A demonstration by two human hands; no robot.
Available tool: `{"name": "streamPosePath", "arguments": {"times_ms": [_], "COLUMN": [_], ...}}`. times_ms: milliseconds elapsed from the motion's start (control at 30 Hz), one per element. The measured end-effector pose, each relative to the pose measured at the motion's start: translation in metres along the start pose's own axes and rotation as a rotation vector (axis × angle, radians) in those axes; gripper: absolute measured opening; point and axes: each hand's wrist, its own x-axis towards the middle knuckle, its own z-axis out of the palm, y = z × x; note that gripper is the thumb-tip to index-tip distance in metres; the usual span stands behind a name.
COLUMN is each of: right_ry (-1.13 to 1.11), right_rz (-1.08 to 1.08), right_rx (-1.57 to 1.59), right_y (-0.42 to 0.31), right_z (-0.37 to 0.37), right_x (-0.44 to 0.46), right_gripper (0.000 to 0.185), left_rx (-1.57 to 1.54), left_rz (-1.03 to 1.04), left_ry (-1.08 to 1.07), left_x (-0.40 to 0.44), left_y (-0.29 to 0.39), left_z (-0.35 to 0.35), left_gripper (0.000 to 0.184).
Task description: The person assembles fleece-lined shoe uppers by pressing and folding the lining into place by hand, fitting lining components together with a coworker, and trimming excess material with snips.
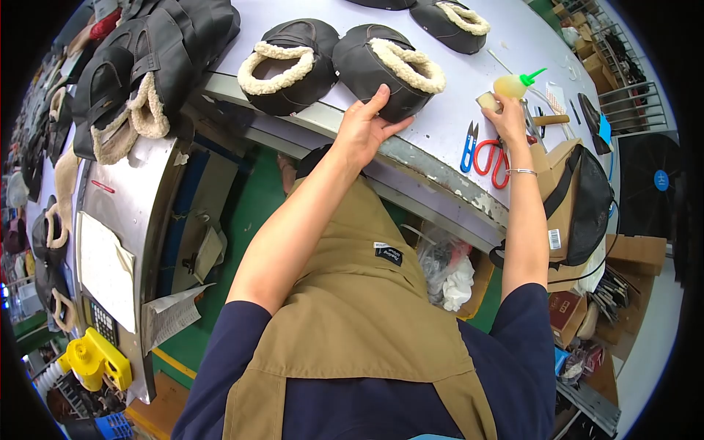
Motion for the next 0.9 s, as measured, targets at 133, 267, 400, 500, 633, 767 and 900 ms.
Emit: {"name": "streamPosePath", "arguments": {"times_ms": [133, 267, 400, 500, 633, 767, 900], "right_ry": [0.226, 0.181, 0.294, 0.273, 0.217, 0.176, 0.445], "right_rz": [0.093, 0.073, 0.030, -0.004, -0.002, -0.039, -0.099], "right_rx": [0.490, 0.945, 0.837, 0.664, 0.494, 0.565, 0.477], "right_y": [-0.054, -0.162, -0.195, -0.206, -0.207, -0.201, -0.204], "right_z": [-0.014, -0.013, -0.001, -0.003, 0.023, 0.019, 0.000], "right_x": [-0.022, -0.095, -0.102, -0.094, -0.110, -0.129, -0.102], "right_gripper": [0.028, 0.021, 0.020, 0.023, 0.026, 0.026, 0.024], "left_rx": [0.059, 0.097, 0.112, 0.109, 0.175, 0.171, 0.115], "left_rz": [0.046, 0.062, 0.076, 0.070, 0.076, 0.065, 0.092], "left_ry": [0.095, 0.137, 0.125, 0.202, 0.293, 0.271, 0.238], "left_x": [0.004, 0.004, 0.003, 0.003, 0.004, 0.005, 0.002], "left_y": [-0.005, -0.008, -0.009, -0.010, -0.012, -0.012, -0.012], "left_z": [0.004, 0.006, 0.005, 0.005, 0.003, 0.003, 0.007], "left_gripper": [0.045, 0.045, 0.043, 0.041, 0.039, 0.037, 0.036]}}
